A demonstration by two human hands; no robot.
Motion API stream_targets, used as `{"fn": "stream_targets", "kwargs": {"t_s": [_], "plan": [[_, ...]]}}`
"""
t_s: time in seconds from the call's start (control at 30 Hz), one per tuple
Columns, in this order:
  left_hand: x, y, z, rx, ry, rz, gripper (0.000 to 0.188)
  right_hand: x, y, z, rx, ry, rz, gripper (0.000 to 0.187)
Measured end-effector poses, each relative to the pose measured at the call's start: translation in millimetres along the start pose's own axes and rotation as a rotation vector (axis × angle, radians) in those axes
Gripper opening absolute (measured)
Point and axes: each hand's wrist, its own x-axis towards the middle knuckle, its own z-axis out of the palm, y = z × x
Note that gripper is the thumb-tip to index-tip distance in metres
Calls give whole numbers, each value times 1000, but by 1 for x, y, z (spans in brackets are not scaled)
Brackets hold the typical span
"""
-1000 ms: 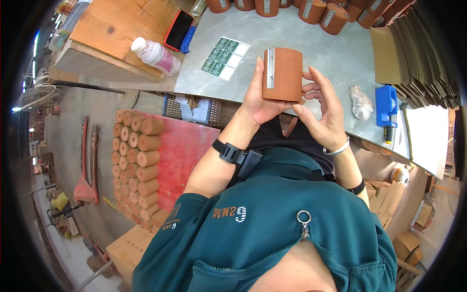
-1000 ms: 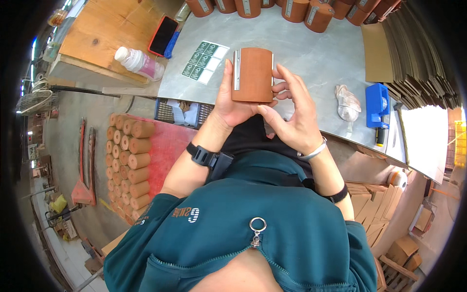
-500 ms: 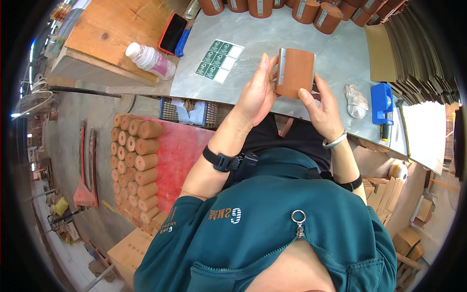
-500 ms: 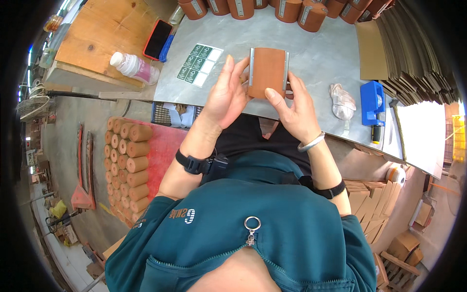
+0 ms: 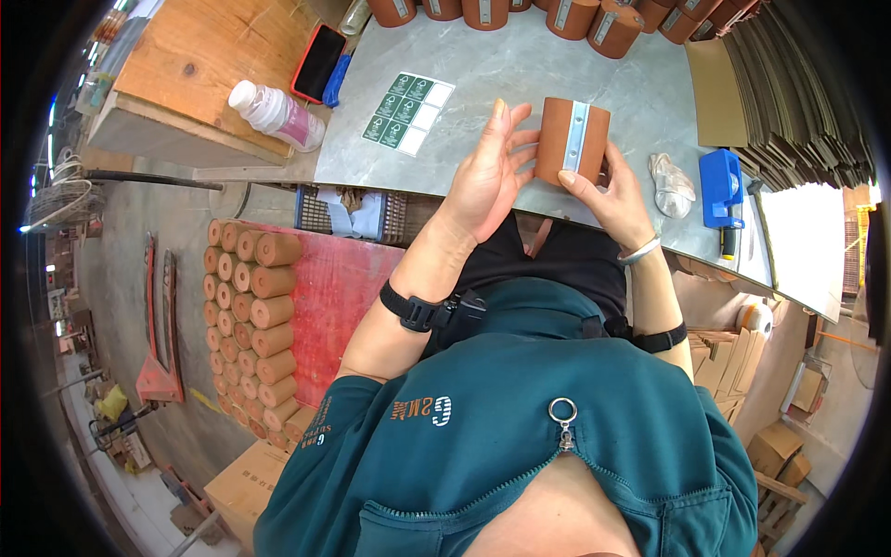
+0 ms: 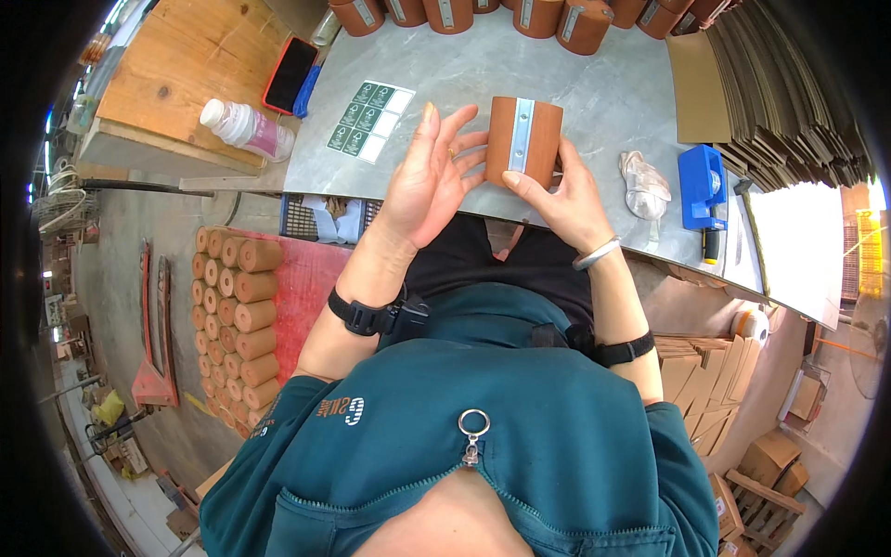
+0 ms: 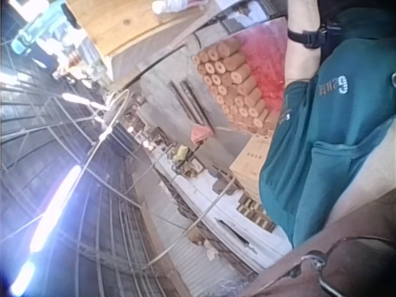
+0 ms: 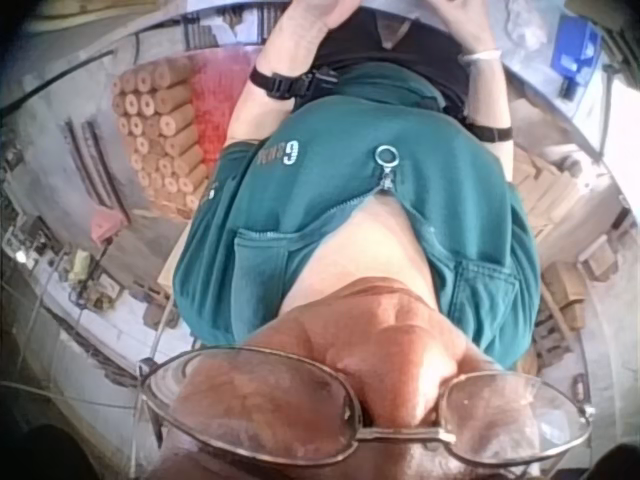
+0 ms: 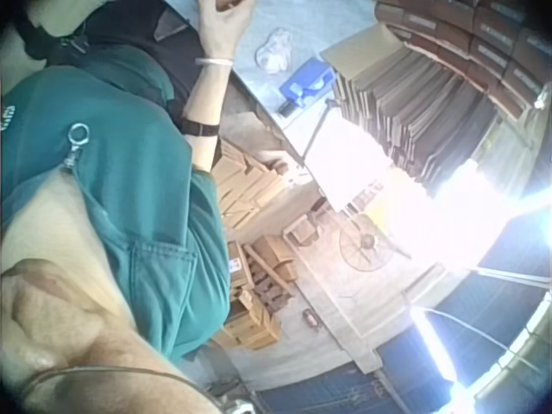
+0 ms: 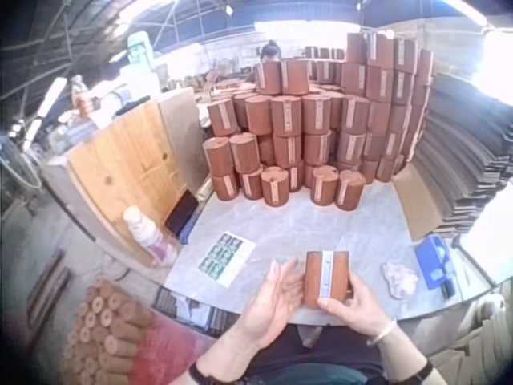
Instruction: Wiping clean, applying labels, and wrapping wooden cylinder base components in a manufacturing setting.
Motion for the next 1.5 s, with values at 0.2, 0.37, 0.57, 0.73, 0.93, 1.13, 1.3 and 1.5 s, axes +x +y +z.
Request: {"fn": "stream_targets", "kwargs": {"t_s": [0.2, 0.37, 0.57, 0.73, 0.93, 1.13, 1.3, 1.5], "plan": [[-5, 0, -2, 1, 71, 25, 83, 10, 3, 3, -23, 13, 32, 66], [1, -1, -20, 62, 108, 37, 68, 14, 15, 3, -99, 82, -88, 60], [41, 39, -125, 1506, 760, 261, 75, 17, 50, -8, -104, 164, -234, 65], [34, 82, -152, 1564, 887, -318, 67, 16, 45, -2, -201, 108, -160, 59], [63, 52, -153, 1373, 886, -170, 50, -5, 68, -38, -282, 250, -222, 54], [21, 26, -83, 198, 540, 360, 25, -10, -8, -11, -273, 279, -356, 28], [-17, 27, -11, 51, 219, 376, 28, 3, -36, 35, 160, -52, -245, 12], [-27, 20, 5, -42, 116, 324, 30, -6, -40, 38, 146, 35, -267, 13]]}}
